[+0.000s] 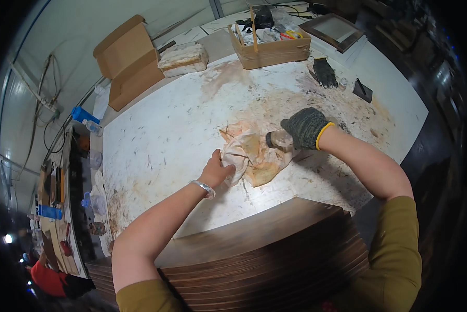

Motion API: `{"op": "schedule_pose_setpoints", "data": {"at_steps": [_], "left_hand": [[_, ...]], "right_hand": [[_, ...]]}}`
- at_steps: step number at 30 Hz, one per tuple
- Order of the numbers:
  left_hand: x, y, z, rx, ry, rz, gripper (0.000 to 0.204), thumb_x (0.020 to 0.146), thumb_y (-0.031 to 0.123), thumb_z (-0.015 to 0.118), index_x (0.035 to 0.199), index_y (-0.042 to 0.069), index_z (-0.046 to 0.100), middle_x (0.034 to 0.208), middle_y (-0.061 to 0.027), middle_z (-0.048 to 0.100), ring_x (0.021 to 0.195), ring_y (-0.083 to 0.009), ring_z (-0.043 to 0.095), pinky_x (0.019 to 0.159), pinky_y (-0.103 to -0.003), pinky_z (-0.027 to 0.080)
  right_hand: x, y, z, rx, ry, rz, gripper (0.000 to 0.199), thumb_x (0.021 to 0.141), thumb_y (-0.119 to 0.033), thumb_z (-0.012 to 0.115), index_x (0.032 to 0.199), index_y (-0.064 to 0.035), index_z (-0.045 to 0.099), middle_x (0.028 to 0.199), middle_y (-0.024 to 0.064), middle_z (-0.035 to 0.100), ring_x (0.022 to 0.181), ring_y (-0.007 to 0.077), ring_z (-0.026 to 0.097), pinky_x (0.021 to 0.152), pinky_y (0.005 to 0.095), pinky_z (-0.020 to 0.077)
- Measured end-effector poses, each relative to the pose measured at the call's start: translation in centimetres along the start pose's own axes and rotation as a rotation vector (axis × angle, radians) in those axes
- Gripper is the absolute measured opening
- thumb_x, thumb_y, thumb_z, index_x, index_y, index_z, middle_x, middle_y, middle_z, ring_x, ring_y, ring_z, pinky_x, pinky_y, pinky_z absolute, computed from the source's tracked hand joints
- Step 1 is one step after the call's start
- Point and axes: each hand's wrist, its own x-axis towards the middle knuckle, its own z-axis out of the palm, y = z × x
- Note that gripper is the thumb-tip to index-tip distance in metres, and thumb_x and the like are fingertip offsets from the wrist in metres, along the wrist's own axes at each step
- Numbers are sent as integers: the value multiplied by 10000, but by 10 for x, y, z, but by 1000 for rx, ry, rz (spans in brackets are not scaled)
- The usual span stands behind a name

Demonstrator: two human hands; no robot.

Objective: The person aligns a stack of wooden boards on a workbench, pours liquid from a bottle onto a cloth, wipes the edges of the boards with the cloth, and restacks the boards.

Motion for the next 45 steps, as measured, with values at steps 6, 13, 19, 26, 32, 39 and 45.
{"op": "schedule_pose_setpoints", "data": {"at_steps": [6,13,19,26,32,39,45], "left_hand": [[-9,8,7,-78,-151,70,831,804,236,684,1429,-45,213,1294,-230,512,1174,-277,529,998,-336,408],[-22,41,12,-193,-198,171,806,821,228,657,1455,0,213,1351,-232,472,1233,-294,491,1021,-347,389],[-15,27,23,116,-189,297,785,830,204,679,1451,21,235,1267,-149,528,1133,-232,533,989,-325,408],[-20,57,17,137,-199,233,897,778,327,718,1440,-26,226,1294,-251,449,1099,-325,539,946,-368,443],[-12,19,25,9,-52,188,967,746,367,762,1409,-93,229,1154,-249,530,1003,-283,577,849,-332,472],[-33,54,47,-162,-136,259,883,749,302,748,1429,35,251,1072,-230,613,882,-322,632,801,-385,496],[-18,16,36,220,-97,109,488,768,221,670,1200,48,526,954,-219,645,793,-392,633,778,-439,501]], "right_hand": [[-26,29,7,-44,-167,164,338,756,-251,606,1056,-103,654,939,159,686,903,327,662,773,437,509],[-25,25,13,1,-89,99,331,746,-236,607,1044,-99,658,938,157,687,890,335,663,768,442,510],[-2,23,4,-63,-102,149,376,733,-249,617,1074,-96,660,932,163,690,895,316,668,773,439,512],[-6,-5,-1,69,72,-22,344,726,-219,630,1045,-95,673,957,159,689,916,326,663,790,434,513],[-14,12,6,-38,-58,78,323,741,-217,613,1033,-89,666,900,140,694,862,310,675,754,422,520],[-21,14,29,-13,-33,62,369,774,-341,590,1019,-81,683,934,160,692,872,325,673,766,432,520],[-22,15,17,74,-133,200,392,758,-346,645,1033,-71,695,970,171,692,901,336,667,810,422,519]]}}
